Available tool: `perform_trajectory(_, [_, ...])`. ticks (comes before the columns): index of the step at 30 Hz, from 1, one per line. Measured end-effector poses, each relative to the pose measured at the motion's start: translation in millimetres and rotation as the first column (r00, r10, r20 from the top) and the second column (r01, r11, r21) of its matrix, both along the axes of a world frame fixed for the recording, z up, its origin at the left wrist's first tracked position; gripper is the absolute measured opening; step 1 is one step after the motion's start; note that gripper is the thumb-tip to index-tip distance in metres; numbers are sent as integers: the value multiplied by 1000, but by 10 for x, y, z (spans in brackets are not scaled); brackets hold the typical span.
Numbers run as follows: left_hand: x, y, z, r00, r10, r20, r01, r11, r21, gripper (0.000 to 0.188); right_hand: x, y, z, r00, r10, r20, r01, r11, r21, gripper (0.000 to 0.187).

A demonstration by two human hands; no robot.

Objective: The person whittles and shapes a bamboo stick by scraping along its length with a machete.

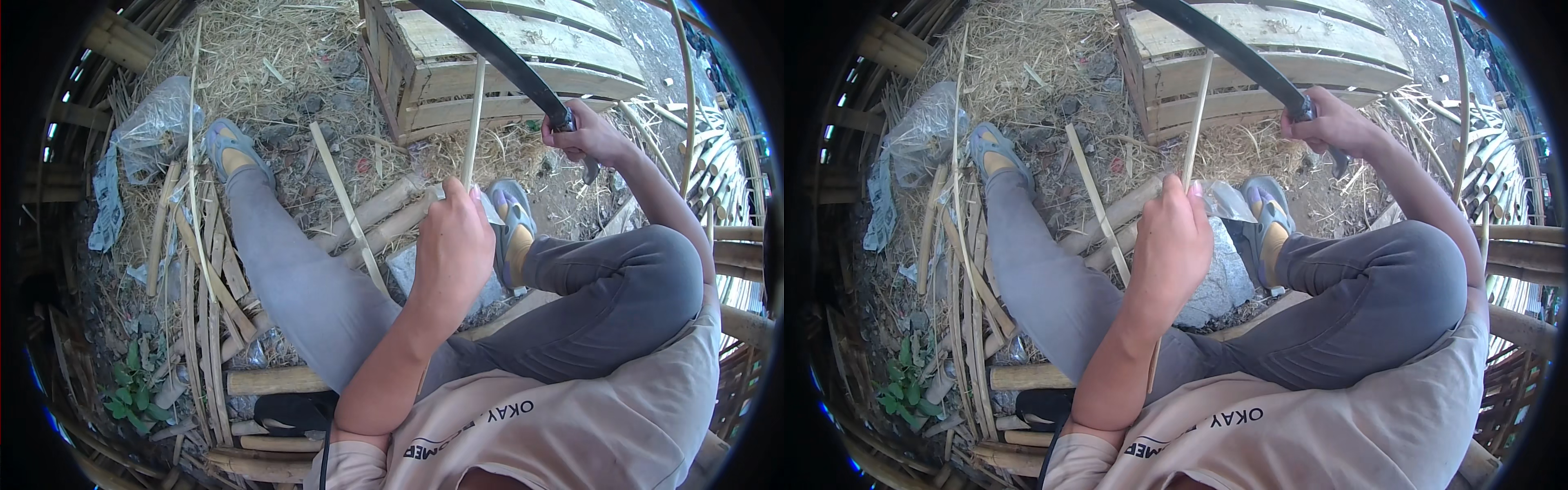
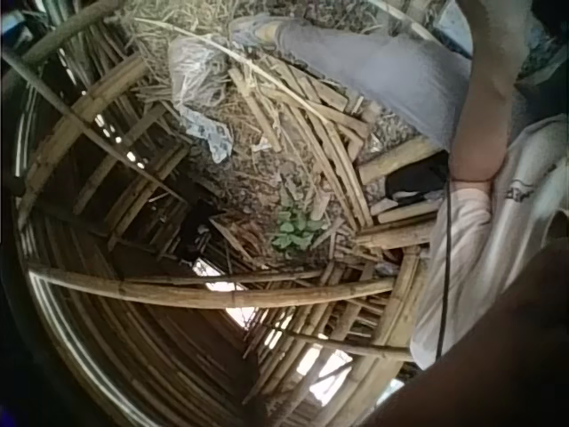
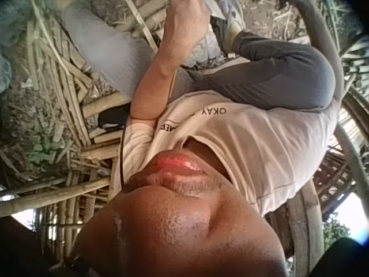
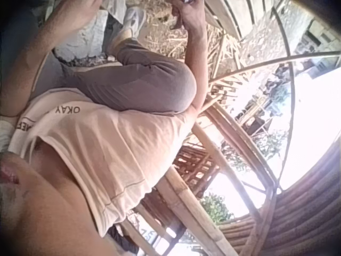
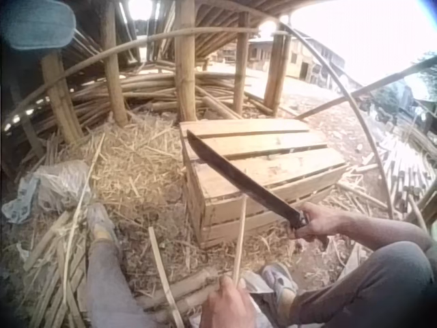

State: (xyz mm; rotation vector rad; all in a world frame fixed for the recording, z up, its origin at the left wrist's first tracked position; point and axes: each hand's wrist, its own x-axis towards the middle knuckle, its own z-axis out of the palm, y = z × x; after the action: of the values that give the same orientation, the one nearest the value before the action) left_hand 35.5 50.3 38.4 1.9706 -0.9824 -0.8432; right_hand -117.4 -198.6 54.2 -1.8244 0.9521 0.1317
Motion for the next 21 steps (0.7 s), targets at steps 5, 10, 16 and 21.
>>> perform_trajectory(5, [-1,4,-33,998,-17,66,18,1000,-23,26,32,55,3,1000,-22,16,22,1000,-18,17])
perform_trajectory(10, [-9,-4,-36,1000,-4,23,4,1000,-8,26,46,61,-7,1000,11,27,-11,1000,-28,16])
perform_trajectory(16, [-18,-12,-66,999,-1,46,1,1000,-7,25,31,31,-70,998,-7,66,3,998,58,14])
perform_trajectory(21, [8,1,-49,993,-54,107,53,998,15,22,65,47,-61,997,6,79,-12,997,81,12])
